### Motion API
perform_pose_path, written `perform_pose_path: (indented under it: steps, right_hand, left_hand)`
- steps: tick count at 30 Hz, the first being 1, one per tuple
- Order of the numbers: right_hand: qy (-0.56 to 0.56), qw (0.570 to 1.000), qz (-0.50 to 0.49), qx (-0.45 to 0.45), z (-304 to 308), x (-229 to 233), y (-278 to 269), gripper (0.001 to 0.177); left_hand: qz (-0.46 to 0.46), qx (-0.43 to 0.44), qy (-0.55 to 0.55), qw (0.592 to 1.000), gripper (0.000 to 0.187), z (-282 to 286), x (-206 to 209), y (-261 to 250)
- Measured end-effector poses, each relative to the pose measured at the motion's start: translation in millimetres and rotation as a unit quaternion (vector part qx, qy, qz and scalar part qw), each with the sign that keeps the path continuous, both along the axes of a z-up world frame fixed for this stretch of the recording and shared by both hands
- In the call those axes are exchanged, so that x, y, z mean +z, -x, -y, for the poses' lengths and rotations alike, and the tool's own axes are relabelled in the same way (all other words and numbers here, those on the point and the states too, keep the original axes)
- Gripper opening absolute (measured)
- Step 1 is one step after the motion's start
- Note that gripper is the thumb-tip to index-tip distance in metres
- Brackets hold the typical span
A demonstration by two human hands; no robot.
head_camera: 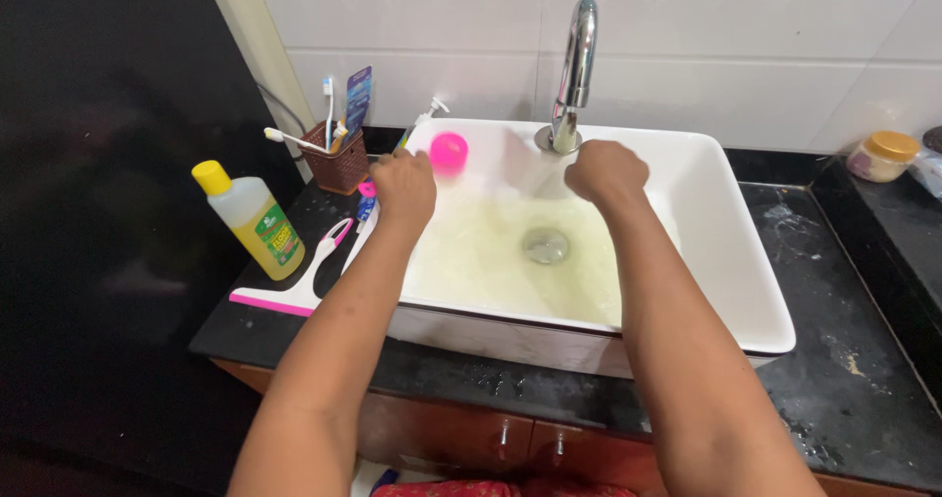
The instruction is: The person cleans a sink by hand and using a pink brush.
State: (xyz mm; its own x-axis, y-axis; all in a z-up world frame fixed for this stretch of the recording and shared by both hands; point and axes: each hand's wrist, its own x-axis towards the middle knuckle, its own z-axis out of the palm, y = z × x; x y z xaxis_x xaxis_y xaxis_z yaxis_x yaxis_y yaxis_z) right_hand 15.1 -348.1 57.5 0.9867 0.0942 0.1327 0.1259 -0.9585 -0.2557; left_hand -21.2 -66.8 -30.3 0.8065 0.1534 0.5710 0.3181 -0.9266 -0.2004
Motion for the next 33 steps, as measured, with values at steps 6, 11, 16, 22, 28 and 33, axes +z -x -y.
perform_pose_path:
  steps: [6, 11, 16, 22, 28, 33]
  right_hand:
    - [-0.010, 0.998, 0.052, -0.029, 10, -19, -19, 0.031]
    - [-0.042, 0.996, 0.043, -0.071, 11, -14, -17, 0.028]
    - [-0.106, 0.986, 0.103, -0.082, 10, -11, -13, 0.026]
    - [-0.134, 0.983, 0.081, -0.100, 12, -10, -16, 0.021]
    - [-0.142, 0.980, 0.095, -0.106, 10, -14, -22, 0.018]
    - [-0.148, 0.979, 0.088, -0.112, 12, -12, -22, 0.020]
  left_hand:
    - [-0.092, 0.022, -0.095, 0.991, 0.024, 27, 14, 4]
    - [-0.039, 0.024, -0.104, 0.994, 0.020, 19, 8, -3]
    - [0.005, 0.011, 0.016, 1.000, 0.014, 14, -9, -18]
    - [-0.004, 0.010, 0.004, 1.000, 0.013, 19, -8, -23]
    - [0.099, -0.107, 0.093, 0.985, 0.028, 28, 0, -15]
    - [0.036, -0.167, 0.103, 0.980, 0.017, 36, -19, -26]
